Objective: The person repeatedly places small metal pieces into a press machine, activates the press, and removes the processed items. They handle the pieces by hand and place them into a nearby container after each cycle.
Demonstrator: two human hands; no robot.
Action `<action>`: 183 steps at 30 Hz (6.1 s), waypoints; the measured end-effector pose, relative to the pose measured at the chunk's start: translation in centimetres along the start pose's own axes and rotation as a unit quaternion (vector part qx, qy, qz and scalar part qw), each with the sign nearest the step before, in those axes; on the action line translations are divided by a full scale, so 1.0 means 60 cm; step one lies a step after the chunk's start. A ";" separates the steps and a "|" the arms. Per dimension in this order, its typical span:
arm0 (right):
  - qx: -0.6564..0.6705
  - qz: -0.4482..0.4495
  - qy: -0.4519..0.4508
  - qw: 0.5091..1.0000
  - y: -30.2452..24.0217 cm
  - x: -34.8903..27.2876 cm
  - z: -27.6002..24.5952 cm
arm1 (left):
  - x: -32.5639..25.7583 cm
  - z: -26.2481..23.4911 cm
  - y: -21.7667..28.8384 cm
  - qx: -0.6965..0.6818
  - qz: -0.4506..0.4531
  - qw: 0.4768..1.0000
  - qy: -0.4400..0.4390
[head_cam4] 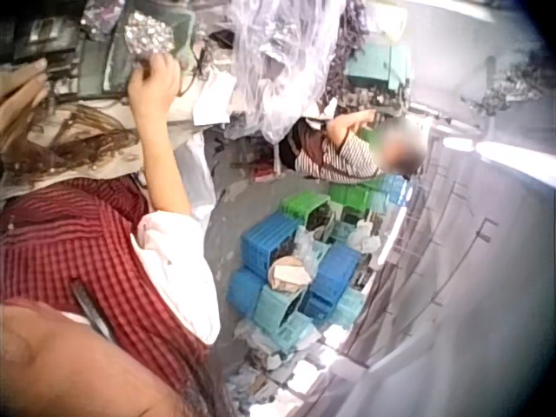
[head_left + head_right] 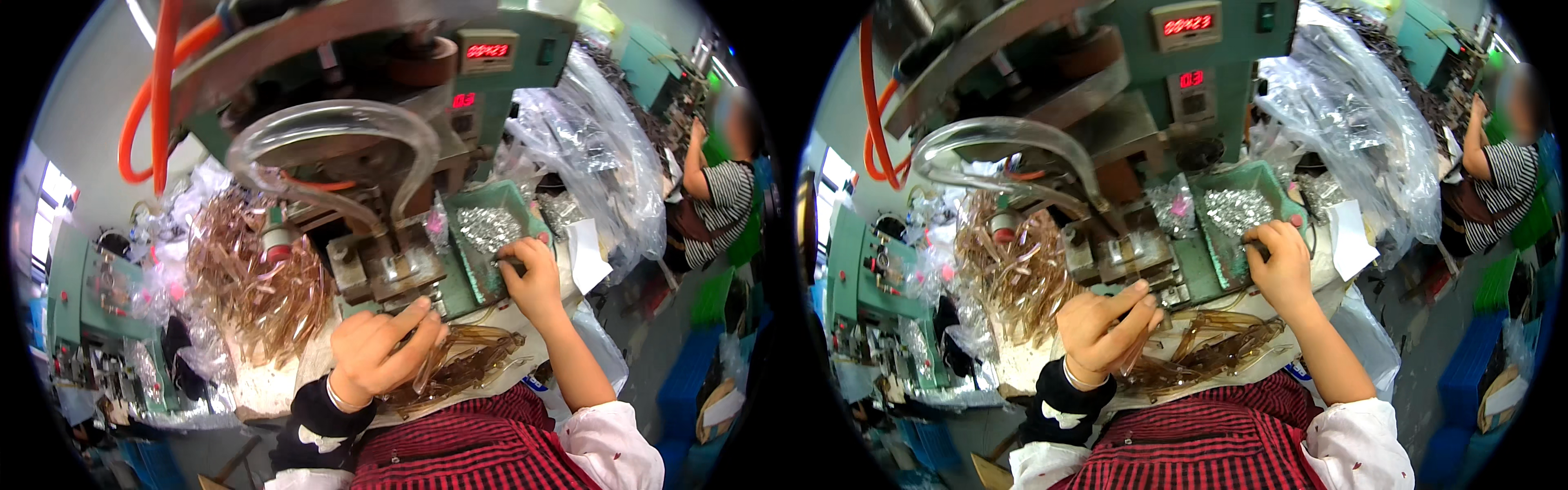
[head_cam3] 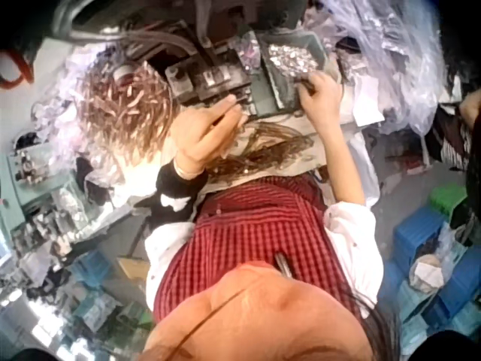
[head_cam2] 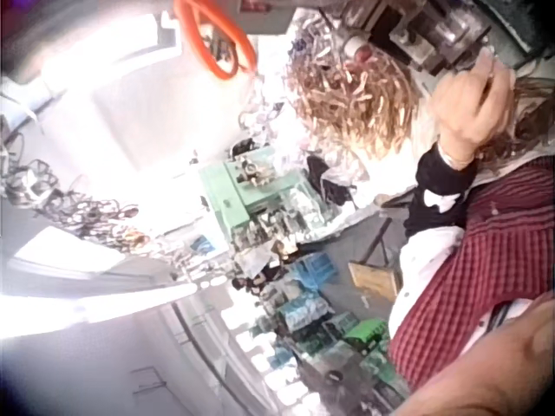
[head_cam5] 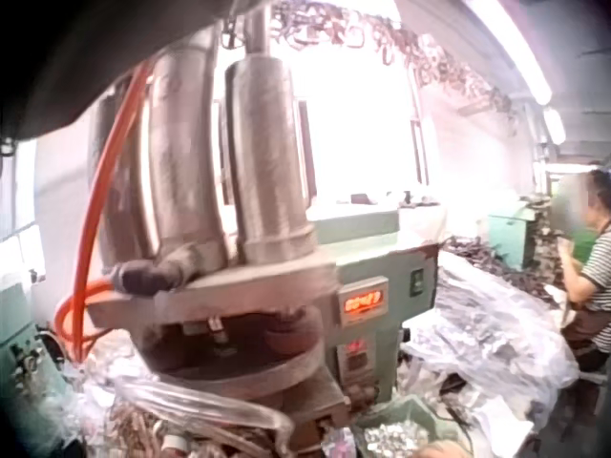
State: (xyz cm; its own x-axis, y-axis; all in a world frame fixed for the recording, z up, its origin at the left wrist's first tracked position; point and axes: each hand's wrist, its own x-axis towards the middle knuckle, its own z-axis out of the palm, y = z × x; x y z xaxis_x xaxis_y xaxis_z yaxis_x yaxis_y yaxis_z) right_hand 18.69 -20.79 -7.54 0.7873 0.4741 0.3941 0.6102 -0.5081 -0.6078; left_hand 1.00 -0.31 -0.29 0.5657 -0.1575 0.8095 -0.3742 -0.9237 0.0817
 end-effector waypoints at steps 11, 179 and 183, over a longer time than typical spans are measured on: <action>-0.048 -0.068 0.066 0.994 -0.004 -0.014 0.039 | -0.088 -0.071 0.050 0.050 -0.115 0.992 0.012; 0.080 0.030 0.138 0.987 -0.038 0.016 0.033 | -0.071 -0.161 -0.091 0.230 -0.297 0.926 0.042; 0.092 -0.038 0.140 0.985 -0.029 0.025 0.053 | -0.185 -0.097 -0.199 0.408 -0.373 0.797 -0.242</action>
State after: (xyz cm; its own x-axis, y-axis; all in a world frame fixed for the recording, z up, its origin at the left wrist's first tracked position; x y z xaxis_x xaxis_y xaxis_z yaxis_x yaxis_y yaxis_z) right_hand 18.51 -16.91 -8.10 0.7489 0.2764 0.6022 0.6625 -0.3282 -0.6733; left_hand -5.10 14.52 -6.87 0.6977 0.6090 0.3773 0.6909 -0.7111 -0.1299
